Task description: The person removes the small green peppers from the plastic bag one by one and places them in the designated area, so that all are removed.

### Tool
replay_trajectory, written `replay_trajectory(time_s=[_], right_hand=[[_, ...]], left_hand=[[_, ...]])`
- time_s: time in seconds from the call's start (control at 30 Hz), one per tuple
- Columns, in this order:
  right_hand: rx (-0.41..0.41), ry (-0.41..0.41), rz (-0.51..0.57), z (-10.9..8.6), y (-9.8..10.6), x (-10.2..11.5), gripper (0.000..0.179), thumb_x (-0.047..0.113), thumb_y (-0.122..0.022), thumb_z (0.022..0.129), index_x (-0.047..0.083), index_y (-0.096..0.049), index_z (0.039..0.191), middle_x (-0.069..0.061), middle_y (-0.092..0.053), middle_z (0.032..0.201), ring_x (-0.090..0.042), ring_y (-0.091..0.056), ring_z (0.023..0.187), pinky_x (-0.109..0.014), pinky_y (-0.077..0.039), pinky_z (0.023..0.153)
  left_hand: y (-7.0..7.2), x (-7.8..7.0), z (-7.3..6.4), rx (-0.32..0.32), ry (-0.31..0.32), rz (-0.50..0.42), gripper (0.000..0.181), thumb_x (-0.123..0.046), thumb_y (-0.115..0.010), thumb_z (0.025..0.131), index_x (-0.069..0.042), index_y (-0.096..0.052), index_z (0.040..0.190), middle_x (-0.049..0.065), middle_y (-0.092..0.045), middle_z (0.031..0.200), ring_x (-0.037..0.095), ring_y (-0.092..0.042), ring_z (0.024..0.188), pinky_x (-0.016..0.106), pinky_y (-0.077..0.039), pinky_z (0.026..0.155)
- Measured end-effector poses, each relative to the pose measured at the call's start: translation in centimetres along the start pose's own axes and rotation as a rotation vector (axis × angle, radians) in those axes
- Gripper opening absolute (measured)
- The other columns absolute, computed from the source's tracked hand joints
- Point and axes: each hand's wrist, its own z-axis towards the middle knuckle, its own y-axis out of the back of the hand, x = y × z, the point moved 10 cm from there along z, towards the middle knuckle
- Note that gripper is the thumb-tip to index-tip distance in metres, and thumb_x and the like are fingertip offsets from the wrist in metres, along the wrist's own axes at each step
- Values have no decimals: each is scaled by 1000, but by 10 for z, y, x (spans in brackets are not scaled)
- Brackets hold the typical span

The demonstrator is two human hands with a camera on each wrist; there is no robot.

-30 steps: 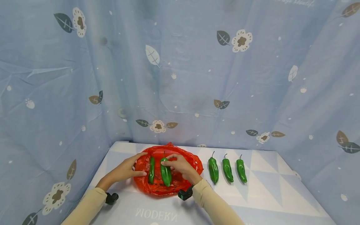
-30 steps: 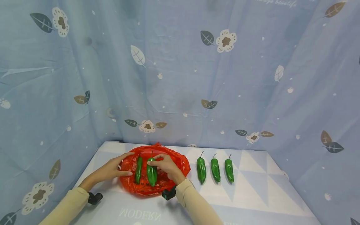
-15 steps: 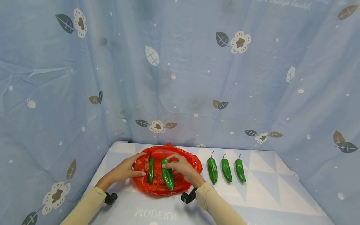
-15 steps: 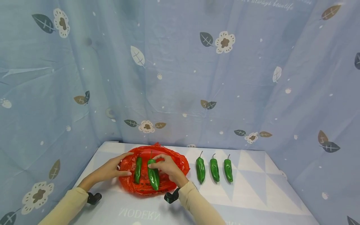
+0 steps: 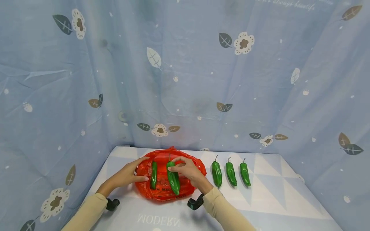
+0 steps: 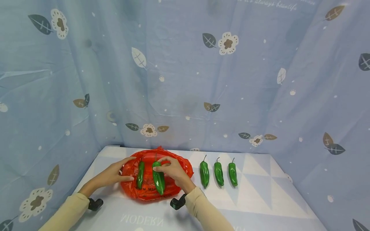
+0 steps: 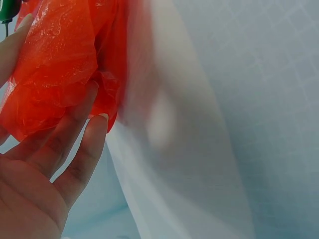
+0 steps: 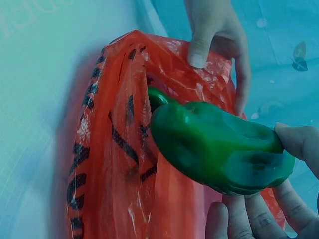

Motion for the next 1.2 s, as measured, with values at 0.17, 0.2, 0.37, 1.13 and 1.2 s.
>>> replay_trajectory(time_s=[0.17, 0.2, 0.37, 1.13, 1.2], right_hand=[[-10, 48, -18, -1, 7, 4, 44, 36, -82, 74, 19, -63, 109, -6, -67, 99, -21, -64, 86, -41, -53, 76], [-11, 57, -19, -2, 8, 4, 44, 36, -82, 74, 19, -63, 110, -6, -67, 99, -21, -64, 85, -41, -53, 75], [-16, 85, -17, -5, 15, 8, 42, 34, -81, 75, 19, -64, 111, -6, -69, 97, -22, -63, 84, -50, -51, 79], [-66, 107, -62, -14, 55, 11, 43, 38, -79, 77, 23, -65, 115, -4, -68, 104, -21, -63, 92, -38, -55, 73], [-74, 97, -65, -14, 58, 10, 44, 40, -79, 76, 24, -65, 116, -3, -68, 105, -21, -63, 94, -38, -55, 74]], left_hand=[[1, -1, -2, 1, -1, -11, 84, -38, -79, 77, -17, -35, 147, 6, -45, 142, 28, -46, 125, 51, -45, 98], [1, -1, -2, 2, -2, -13, 84, -37, -79, 77, -17, -35, 146, 6, -45, 142, 28, -46, 125, 51, -44, 98], [1, -2, -2, 1, -7, -13, 83, -35, -79, 78, -16, -36, 146, 6, -46, 142, 28, -46, 124, 49, -46, 96], [1, 4, 0, 5, -23, 30, 84, -39, -78, 78, -18, -35, 146, 7, -41, 146, 31, -42, 130, 52, -41, 100], [1, 4, -1, 7, -24, 29, 84, -39, -78, 78, -18, -35, 147, 7, -41, 146, 32, -42, 130, 52, -41, 101]])
